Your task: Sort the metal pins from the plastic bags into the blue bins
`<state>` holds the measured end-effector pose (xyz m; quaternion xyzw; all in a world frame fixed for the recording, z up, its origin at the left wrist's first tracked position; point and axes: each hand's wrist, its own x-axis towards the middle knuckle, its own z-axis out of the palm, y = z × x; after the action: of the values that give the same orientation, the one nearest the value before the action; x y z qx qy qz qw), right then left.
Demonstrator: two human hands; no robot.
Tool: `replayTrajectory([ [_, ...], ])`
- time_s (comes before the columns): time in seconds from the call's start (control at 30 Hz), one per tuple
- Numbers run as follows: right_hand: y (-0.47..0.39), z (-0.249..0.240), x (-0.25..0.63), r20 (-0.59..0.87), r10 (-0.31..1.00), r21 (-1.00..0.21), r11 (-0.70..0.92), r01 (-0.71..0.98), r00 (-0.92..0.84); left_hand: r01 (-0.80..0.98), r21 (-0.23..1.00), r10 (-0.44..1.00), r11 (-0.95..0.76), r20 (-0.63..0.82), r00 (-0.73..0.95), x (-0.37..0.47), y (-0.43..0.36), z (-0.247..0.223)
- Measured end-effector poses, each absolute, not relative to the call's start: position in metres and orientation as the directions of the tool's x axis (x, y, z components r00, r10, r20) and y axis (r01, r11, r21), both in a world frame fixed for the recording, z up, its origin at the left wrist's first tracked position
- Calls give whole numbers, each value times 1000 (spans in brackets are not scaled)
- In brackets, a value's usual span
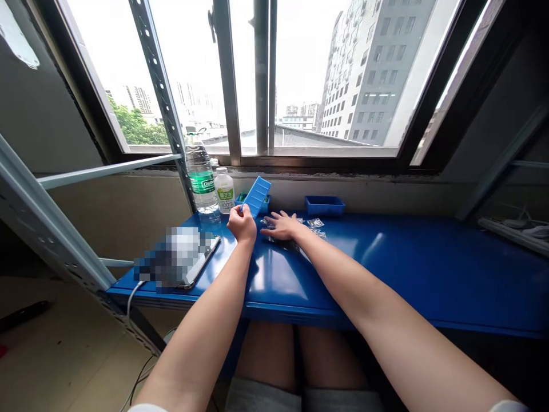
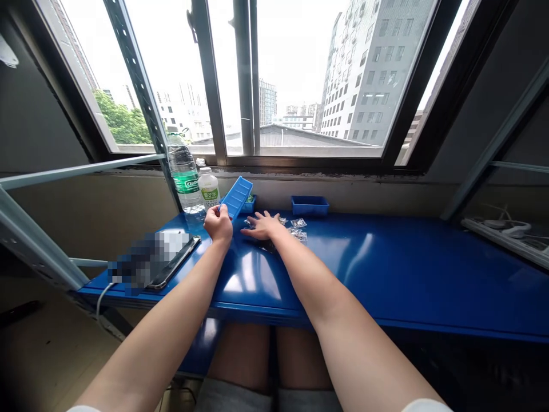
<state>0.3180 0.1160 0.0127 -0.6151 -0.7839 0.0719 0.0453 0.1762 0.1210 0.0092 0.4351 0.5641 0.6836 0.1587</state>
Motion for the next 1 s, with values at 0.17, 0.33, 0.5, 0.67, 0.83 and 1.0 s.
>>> replayTrajectory([
  [0.17, 119, 3, 324, -33, 979, -98, 196, 976, -200, 291, 906, 728, -309, 422, -541, 175, 119, 11],
  [0.33, 110, 5, 365, -79, 997, -139, 9, 990, -20, 314, 897, 746, -311, 435, -504, 177, 115, 13],
  [0.5, 95, 6, 400, -108, 994, -208, -43, 977, 21, 342, 867, 769, -364, 486, -415, 180, 111, 11],
  [0.67, 73, 3, 413, -29, 999, -252, 30, 967, -39, 367, 827, 794, -426, 536, -287, 186, 109, 8],
  [0.83, 53, 7, 399, 16, 963, -353, 257, 900, -269, 395, 752, 800, -528, 597, -67, 194, 108, 3],
  [1.0, 46, 14, 366, 112, 862, -441, 489, 752, -495, 422, 669, 770, -612, 626, 124, 197, 113, -3],
])
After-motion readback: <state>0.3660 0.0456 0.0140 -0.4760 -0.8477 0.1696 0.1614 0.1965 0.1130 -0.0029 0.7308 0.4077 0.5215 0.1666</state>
